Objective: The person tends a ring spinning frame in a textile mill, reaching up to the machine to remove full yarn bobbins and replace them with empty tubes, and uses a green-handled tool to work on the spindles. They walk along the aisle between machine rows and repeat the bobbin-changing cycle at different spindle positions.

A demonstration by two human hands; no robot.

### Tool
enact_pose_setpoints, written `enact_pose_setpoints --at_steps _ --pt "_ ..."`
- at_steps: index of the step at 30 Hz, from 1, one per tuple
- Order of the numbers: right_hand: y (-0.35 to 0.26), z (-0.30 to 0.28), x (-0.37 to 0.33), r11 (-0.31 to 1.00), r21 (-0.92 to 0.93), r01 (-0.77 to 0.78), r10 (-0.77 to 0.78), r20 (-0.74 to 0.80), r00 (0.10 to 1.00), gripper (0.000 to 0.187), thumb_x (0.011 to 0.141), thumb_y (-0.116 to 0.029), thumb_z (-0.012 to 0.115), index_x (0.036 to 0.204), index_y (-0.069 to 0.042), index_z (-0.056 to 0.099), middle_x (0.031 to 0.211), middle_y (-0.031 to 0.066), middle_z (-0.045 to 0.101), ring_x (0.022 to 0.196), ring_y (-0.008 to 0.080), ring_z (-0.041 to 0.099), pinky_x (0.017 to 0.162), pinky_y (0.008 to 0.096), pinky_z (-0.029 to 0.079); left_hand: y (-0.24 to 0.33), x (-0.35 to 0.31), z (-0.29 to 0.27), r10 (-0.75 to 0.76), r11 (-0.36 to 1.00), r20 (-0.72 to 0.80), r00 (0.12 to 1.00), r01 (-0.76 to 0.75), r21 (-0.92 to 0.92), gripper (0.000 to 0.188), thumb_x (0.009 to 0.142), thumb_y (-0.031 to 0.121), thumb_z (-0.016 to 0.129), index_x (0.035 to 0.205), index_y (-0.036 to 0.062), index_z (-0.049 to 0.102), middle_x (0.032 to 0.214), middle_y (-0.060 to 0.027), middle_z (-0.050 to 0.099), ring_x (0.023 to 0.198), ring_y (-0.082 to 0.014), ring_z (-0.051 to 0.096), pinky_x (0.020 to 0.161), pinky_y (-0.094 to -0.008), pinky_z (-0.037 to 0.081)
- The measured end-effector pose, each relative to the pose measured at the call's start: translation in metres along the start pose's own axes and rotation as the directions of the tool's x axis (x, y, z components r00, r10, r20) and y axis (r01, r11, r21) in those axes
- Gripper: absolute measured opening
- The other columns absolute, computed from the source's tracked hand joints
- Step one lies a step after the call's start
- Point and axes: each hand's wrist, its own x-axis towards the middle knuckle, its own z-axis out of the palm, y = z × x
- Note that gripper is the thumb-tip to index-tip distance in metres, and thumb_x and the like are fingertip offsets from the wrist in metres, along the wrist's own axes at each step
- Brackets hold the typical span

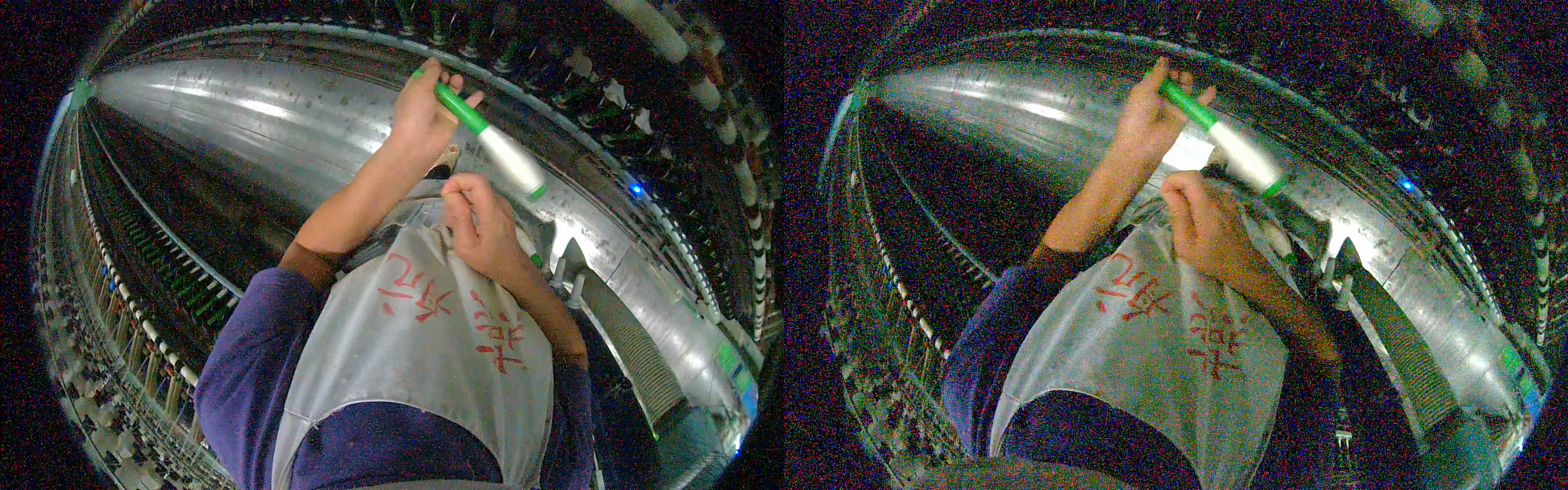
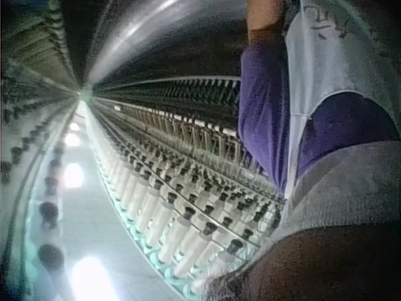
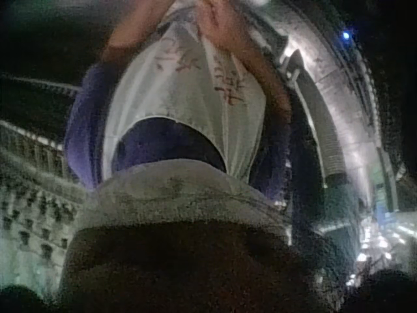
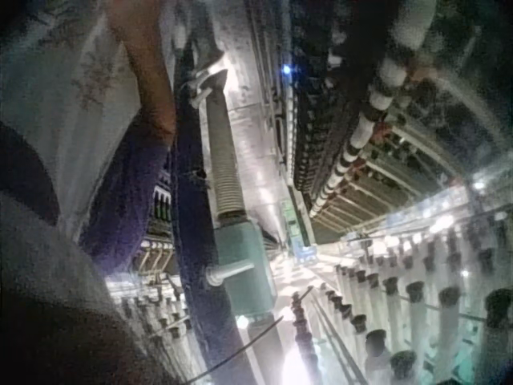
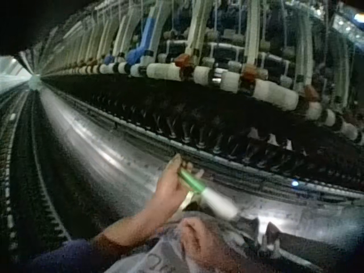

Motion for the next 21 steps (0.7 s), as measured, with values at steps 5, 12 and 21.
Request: enact_pose_setpoints --at_steps 5,12,21 --pt "0.001 -0.034 -0.017 0.979 0.135 0.152 -0.121 -0.212 0.97 0.007 0.088 -0.009 0.044 0.087 -0.002 0.047 0.064 0.0032 0.048 0.052 0.0097 0.047 0.049 0.024 0.04 -0.012 -0.002 -0.003 -0.541 0.827 0.218 0.812 0.56 -0.034 0.035 0.087 0.042 0.049 0.09 0.0065 0.047 0.051 0.0017 0.042 0.045 -0.0123 0.047 0.045 -0.0287 0.044" --pt "0.034 -0.186 0.0 0.837 0.314 0.448 -0.016 -0.804 0.595 0.017 0.084 -0.019 0.052 0.071 -0.01 0.045 0.054 -0.0031 0.037 0.045 0.008 0.034 0.038 0.0224 0.03 -0.024 -0.072 0.03 -0.957 0.25 0.289 -0.017 0.453 0.856 0.037 0.084 0.042 0.054 0.085 0.0047 0.05 0.047 0.0038 0.037 0.031 -0.0076 0.038 0.027 -0.0226 0.03" --pt "0.138 -0.378 -0.143 0.94 0.016 -0.341 0.166 -0.895 0.414 0.029 0.083 -0.02 0.051 0.102 0.002 0.054 0.101 0.0128 0.059 0.087 0.0235 0.056 0.074 0.0334 0.044 0.1 0.008 -0.026 -0.94 0.012 -0.067 0.335 0.229 0.973 0.023 0.079 0.029 0.064 0.078 0.0083 0.055 0.053 0.0027 0.047 0.038 -0.0051 0.044 0.03 -0.0199 0.031"
